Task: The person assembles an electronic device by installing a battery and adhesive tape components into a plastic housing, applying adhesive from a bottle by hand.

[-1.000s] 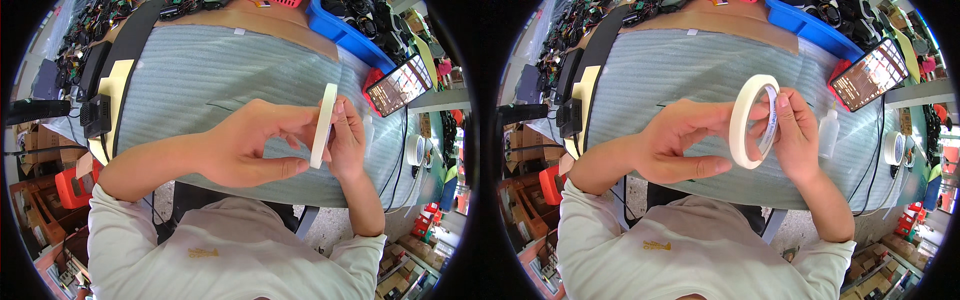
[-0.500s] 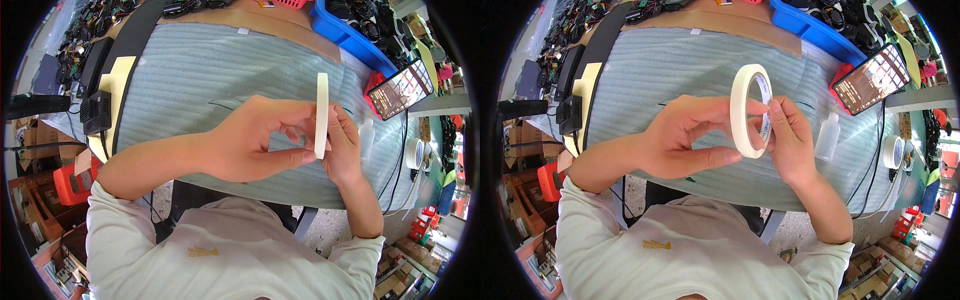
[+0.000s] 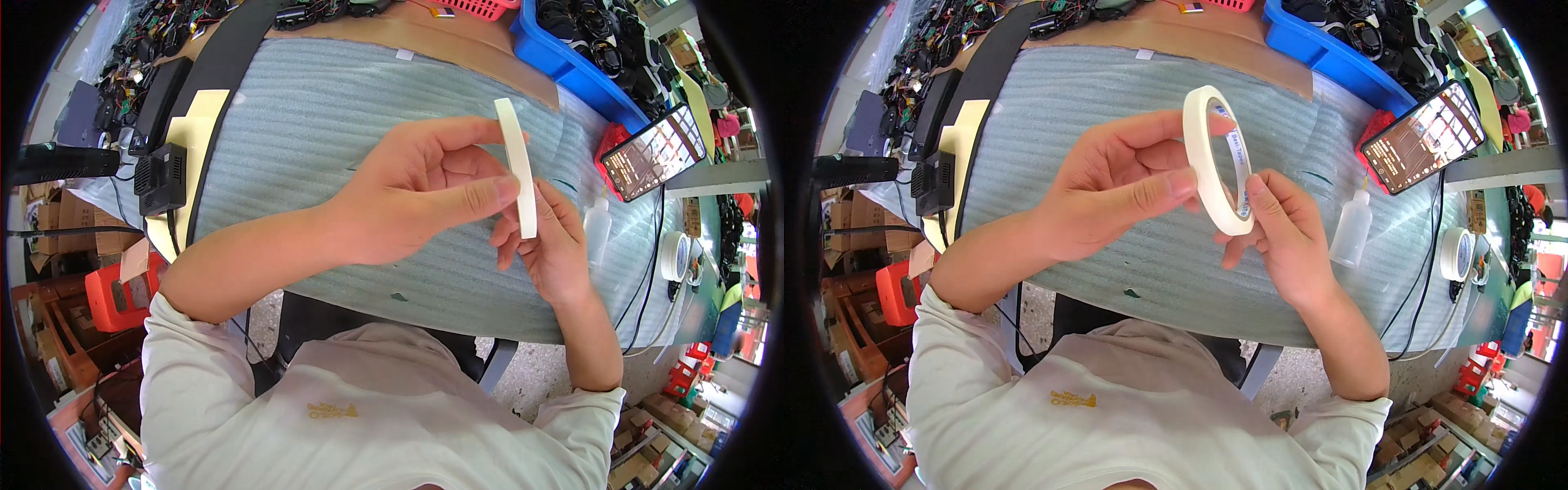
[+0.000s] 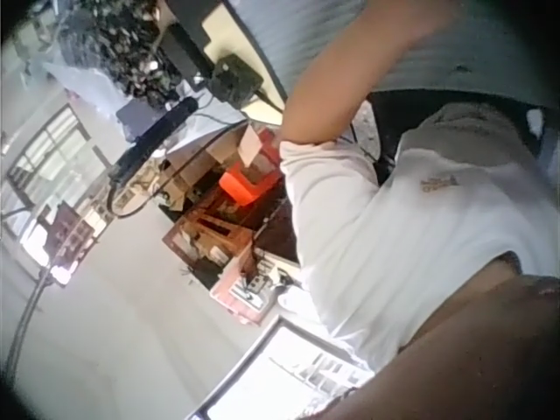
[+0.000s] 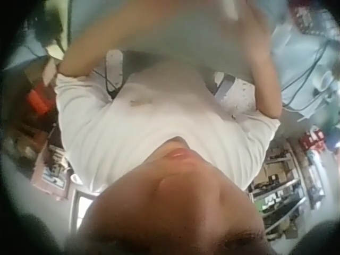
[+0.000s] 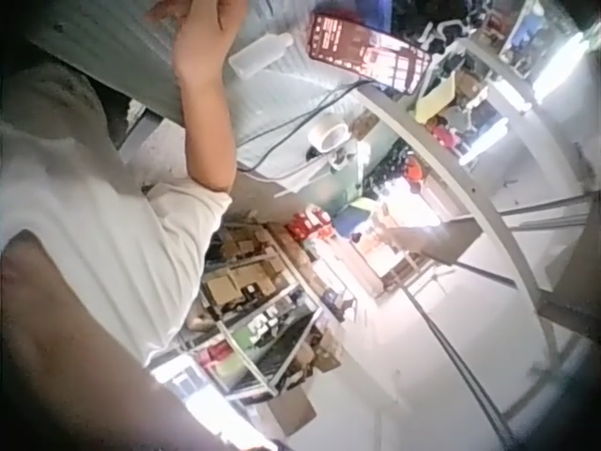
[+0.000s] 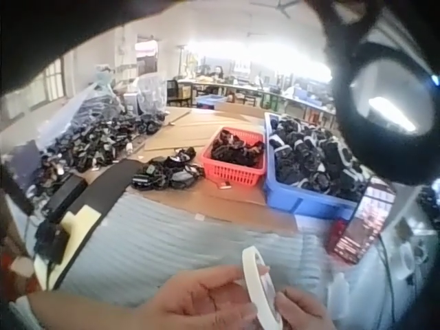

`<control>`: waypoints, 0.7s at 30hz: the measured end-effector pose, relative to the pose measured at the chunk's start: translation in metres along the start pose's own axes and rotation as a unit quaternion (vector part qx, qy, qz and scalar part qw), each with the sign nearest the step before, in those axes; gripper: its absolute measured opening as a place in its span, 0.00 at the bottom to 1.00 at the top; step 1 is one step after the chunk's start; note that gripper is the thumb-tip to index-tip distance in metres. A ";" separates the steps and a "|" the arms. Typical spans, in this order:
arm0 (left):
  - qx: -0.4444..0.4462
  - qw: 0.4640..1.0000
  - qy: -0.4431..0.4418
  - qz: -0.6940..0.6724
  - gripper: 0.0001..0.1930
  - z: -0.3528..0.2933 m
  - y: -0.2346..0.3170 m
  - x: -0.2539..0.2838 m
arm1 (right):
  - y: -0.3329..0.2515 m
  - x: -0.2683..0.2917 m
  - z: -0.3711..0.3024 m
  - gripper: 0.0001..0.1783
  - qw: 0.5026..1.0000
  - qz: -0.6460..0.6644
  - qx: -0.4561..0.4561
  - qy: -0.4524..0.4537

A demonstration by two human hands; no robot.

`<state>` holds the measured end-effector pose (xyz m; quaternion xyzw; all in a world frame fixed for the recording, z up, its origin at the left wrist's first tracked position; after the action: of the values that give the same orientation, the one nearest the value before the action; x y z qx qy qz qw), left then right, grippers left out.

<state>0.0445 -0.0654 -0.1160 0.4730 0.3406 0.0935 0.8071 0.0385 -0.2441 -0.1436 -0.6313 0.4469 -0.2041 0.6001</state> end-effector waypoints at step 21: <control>0.037 0.997 0.041 0.055 0.19 0.000 0.000 0.003 | 0.001 0.003 -0.002 0.19 0.999 0.014 -0.020 -0.031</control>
<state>0.0465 -0.0639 -0.1170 0.5165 0.3499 0.1444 0.7681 0.0383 -0.2469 -0.1452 -0.6427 0.4407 -0.1668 0.6041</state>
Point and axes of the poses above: each hand's wrist, its own z-axis towards the middle knuckle, its own x-axis out of the back of the hand, y = z × x, the point moved 4 cm from there along z, towards the middle knuckle, and after that the axes turned 13 degrees about -y, right-handed, at the moved point
